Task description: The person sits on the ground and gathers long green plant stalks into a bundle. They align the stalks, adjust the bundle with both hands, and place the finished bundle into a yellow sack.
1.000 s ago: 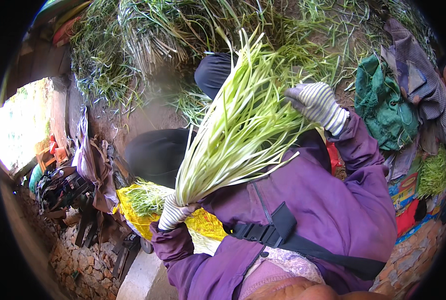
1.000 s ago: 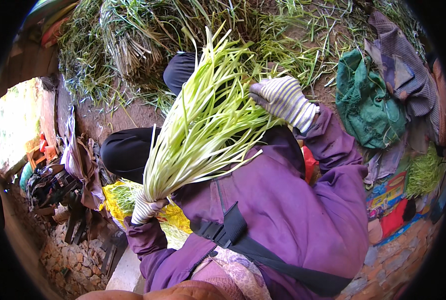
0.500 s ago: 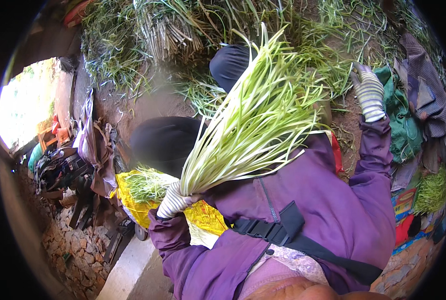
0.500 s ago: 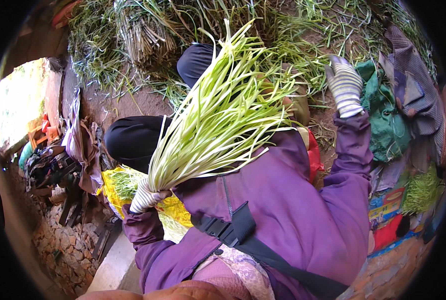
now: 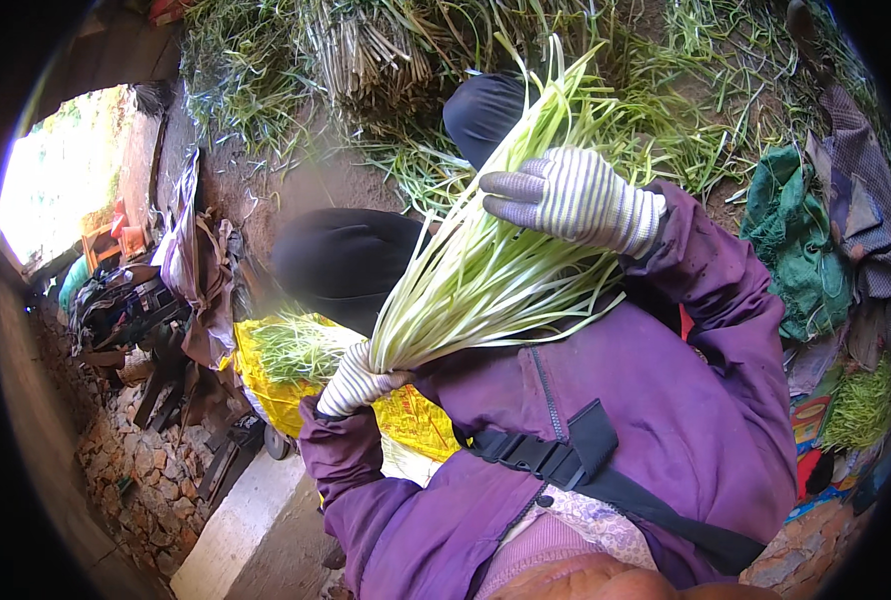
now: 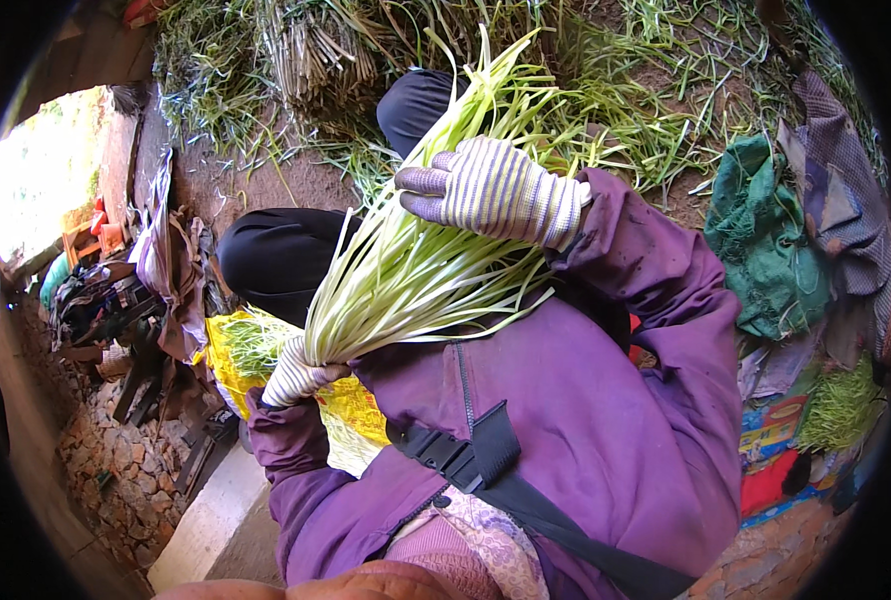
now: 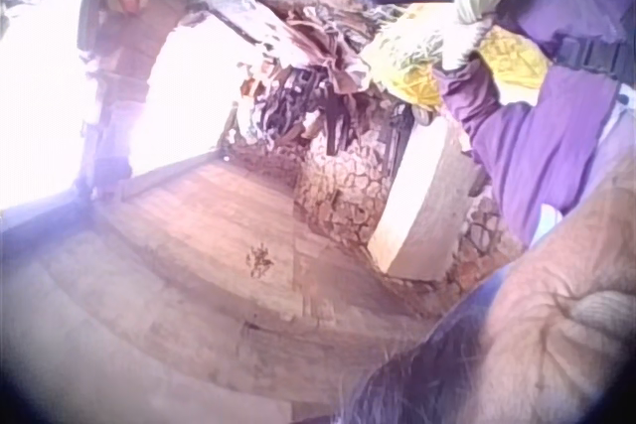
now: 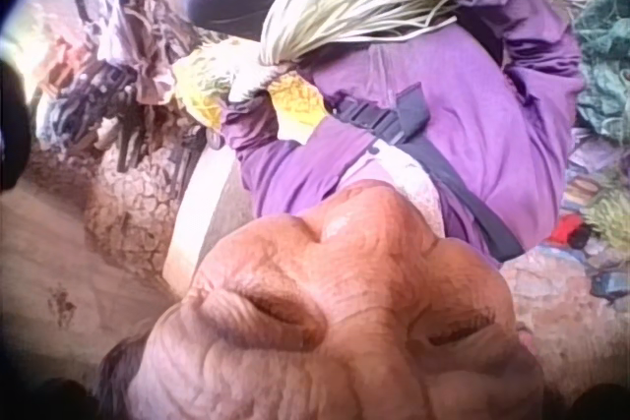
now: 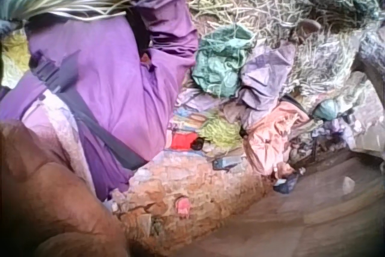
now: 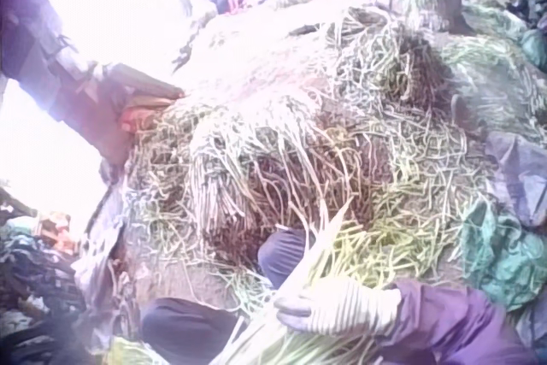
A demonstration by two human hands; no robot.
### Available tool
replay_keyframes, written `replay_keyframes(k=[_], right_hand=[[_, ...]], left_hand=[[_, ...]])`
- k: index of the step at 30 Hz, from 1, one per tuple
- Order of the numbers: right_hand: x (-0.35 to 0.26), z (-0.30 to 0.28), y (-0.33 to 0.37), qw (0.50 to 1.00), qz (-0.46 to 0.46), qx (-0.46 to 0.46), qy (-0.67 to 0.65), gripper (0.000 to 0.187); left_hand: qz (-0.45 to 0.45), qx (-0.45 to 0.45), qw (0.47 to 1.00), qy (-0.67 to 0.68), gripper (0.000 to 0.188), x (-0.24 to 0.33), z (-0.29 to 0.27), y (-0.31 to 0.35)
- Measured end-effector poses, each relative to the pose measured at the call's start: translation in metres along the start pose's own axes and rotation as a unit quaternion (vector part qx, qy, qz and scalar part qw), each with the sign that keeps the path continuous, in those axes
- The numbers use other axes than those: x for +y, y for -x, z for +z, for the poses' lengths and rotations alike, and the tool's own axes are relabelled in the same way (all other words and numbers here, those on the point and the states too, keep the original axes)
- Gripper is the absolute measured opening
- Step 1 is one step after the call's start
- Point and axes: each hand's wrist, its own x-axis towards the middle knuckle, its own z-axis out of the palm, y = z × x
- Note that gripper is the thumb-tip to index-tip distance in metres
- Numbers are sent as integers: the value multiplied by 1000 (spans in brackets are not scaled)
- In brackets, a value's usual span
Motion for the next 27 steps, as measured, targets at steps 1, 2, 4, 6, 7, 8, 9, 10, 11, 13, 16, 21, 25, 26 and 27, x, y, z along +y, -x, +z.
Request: replay_keyframes(k=[1,2,4,6,7,8,9,10,11,13,16,21,25,26,27], right_hand=[[-1,0,2,1000,-9,-9,15,34],[-2,0,4,999,-14,-17,31,34],[-6,-3,6,998,-34,-25,55,34],[-9,-5,7,998,-55,9,24,31],[-10,-6,8,998,-60,22,18,31],[-12,-6,9,999,-48,-7,18,30],[-13,-5,10,999,-50,-10,2,33],[-14,-4,12,999,-44,-11,0,31],[-16,-2,14,999,-41,-14,-7,29],[-19,6,17,999,-2,-32,-27,26],[-25,21,24,993,83,-10,-78,22],[-14,32,54,908,325,135,-226,17],[23,-2,114,871,446,201,47,24],[30,-10,129,838,498,215,61,25],[43,-20,142,808,570,132,75,30]], left_hand=[[12,-14,1000,2,30,1,-1,-1],[2,-10,1000,-6,30,1,-2,-2],[8,-16,1000,-15,30,2,-2,-3],[2,-4,1000,3,31,3,-2,-3],[24,-1,999,29,31,2,0,-4],[3,-10,1000,21,33,3,-2,-4],[23,2,999,41,33,1,0,-3],[9,-7,999,35,34,2,-2,-3],[4,-14,999,37,34,1,-1,-3],[1,-14,1000,26,35,1,-2,-3],[16,-10,999,38,35,1,-1,-2],[22,-19,999,41,37,3,0,-2],[1,-18,999,51,41,1,-3,-1],[7,-22,998,65,43,1,-5,0],[3,-15,997,79,42,1,-6,2]])
